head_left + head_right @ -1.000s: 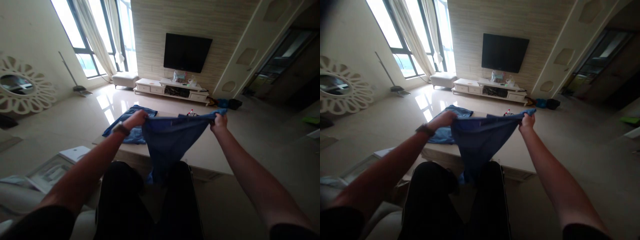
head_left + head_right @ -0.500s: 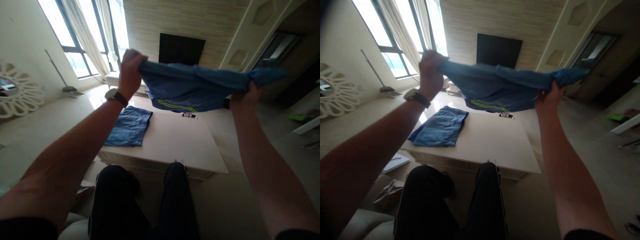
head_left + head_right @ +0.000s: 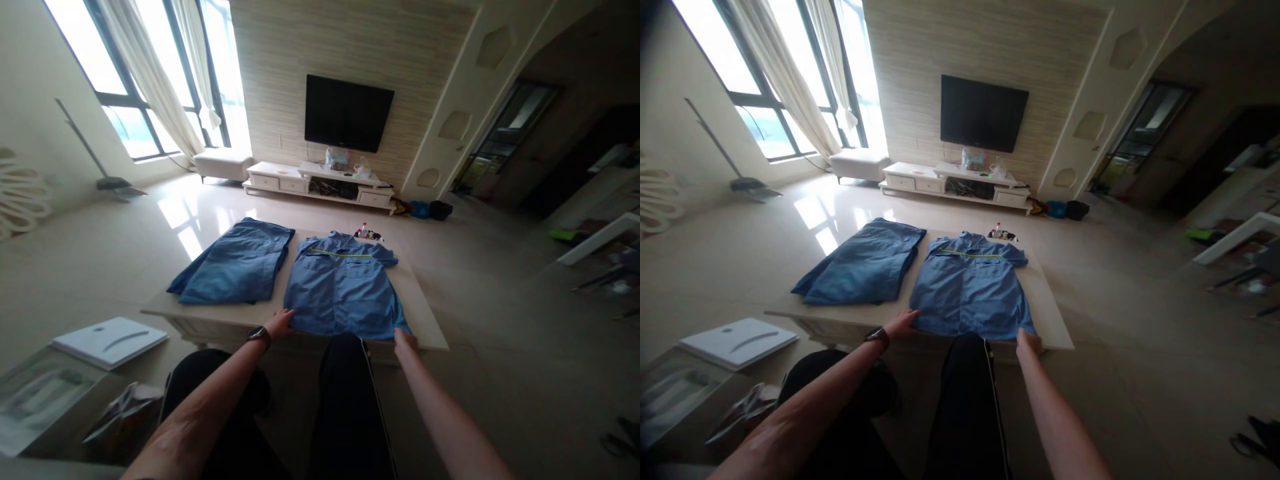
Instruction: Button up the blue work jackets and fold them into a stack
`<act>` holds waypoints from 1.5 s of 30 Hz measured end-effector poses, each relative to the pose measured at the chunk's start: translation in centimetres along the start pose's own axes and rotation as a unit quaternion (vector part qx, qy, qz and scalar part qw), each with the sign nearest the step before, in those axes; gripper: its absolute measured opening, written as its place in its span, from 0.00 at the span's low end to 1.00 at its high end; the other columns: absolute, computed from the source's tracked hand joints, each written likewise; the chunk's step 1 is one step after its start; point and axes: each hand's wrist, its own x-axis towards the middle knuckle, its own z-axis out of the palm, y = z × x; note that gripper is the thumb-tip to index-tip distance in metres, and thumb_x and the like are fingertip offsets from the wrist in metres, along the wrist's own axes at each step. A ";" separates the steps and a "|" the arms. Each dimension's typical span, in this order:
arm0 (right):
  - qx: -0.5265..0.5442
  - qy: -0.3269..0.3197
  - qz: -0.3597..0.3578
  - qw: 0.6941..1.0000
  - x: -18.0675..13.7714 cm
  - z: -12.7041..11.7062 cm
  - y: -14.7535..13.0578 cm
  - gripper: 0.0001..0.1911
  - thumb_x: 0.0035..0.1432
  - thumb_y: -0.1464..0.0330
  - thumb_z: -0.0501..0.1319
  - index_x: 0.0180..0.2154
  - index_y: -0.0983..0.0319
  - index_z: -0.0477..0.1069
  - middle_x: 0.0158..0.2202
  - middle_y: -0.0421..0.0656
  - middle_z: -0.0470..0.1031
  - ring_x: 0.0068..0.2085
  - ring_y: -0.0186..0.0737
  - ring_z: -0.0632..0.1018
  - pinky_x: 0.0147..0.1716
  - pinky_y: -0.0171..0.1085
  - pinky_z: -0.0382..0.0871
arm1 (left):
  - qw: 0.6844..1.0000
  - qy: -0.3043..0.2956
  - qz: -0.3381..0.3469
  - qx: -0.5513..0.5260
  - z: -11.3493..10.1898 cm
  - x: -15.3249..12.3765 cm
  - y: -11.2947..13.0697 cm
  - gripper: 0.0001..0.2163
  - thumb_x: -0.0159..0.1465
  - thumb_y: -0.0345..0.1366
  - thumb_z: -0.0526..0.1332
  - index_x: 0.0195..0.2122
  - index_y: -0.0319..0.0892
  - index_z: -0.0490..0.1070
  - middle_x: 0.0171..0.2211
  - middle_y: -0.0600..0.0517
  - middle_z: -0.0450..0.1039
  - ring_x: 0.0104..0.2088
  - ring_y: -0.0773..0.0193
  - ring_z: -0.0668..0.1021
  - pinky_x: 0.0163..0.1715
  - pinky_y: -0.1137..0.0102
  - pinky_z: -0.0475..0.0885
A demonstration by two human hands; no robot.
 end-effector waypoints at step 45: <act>-0.336 -0.035 -0.373 0.864 4.9 2.9 10.0 0.27 0.63 0.66 0.50 0.61 0.59 0.71 0.65 0.47 0.71 0.64 0.50 0.68 0.58 0.48 0.57 | 0.964 -0.243 0.087 0.057 1.0 2.9 4.5 0.36 0.59 0.30 0.66 0.69 0.53 0.62 0.75 0.42 0.50 0.74 0.37 0.53 0.67 0.39 0.60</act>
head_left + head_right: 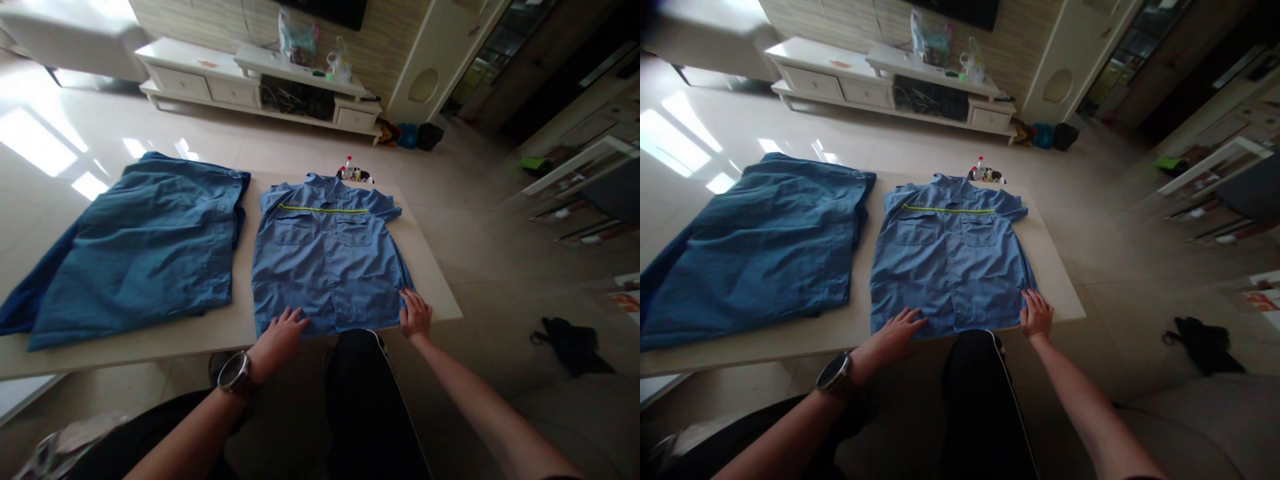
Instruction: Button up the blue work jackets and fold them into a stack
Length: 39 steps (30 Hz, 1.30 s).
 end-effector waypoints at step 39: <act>0.023 0.015 -0.007 1.000 0.2 -0.2 0.0 0.26 0.62 0.67 0.53 0.61 0.58 0.71 0.64 0.47 0.72 0.64 0.53 0.68 0.59 0.49 0.56 | 0.997 0.064 0.022 0.038 -0.6 -0.8 1.2 0.21 0.65 0.35 0.63 0.60 0.42 0.69 0.69 0.35 0.58 0.70 0.37 0.63 0.61 0.49 0.71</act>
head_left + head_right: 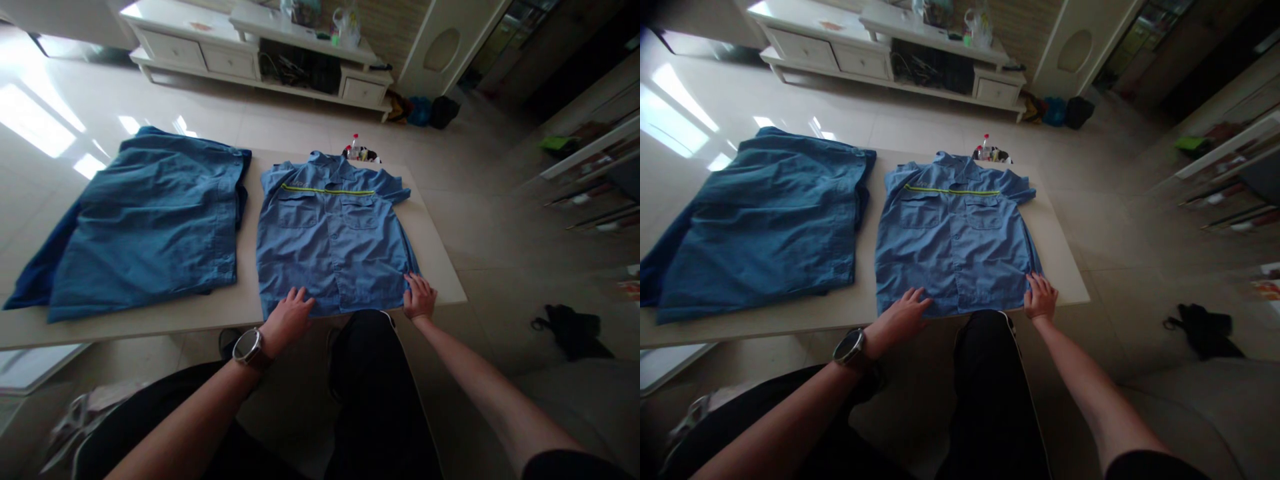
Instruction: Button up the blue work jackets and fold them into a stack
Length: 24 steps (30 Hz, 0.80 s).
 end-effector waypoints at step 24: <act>-0.009 0.000 0.000 1.000 0.0 -0.1 -0.1 0.25 0.62 0.67 0.53 0.59 0.60 0.72 0.63 0.49 0.73 0.62 0.53 0.68 0.57 0.49 0.56 | 1.000 0.001 0.001 0.009 0.2 0.1 0.0 0.23 0.66 0.35 0.64 0.62 0.41 0.69 0.70 0.34 0.58 0.70 0.37 0.63 0.61 0.48 0.71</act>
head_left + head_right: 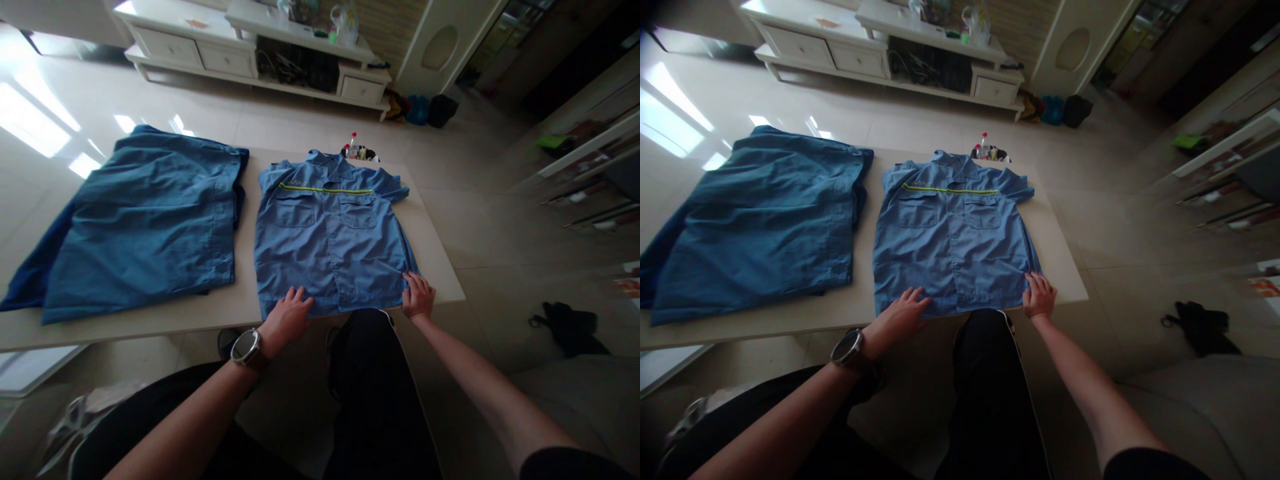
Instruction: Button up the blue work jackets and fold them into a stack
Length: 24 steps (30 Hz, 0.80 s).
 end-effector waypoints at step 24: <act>0.003 -0.006 0.003 1.000 0.1 -0.3 -0.2 0.26 0.61 0.68 0.54 0.60 0.58 0.72 0.62 0.49 0.73 0.61 0.54 0.69 0.57 0.50 0.57 | 1.000 0.002 -0.002 0.003 -0.3 -0.3 0.3 0.22 0.65 0.35 0.64 0.61 0.41 0.69 0.69 0.34 0.58 0.69 0.37 0.63 0.61 0.49 0.71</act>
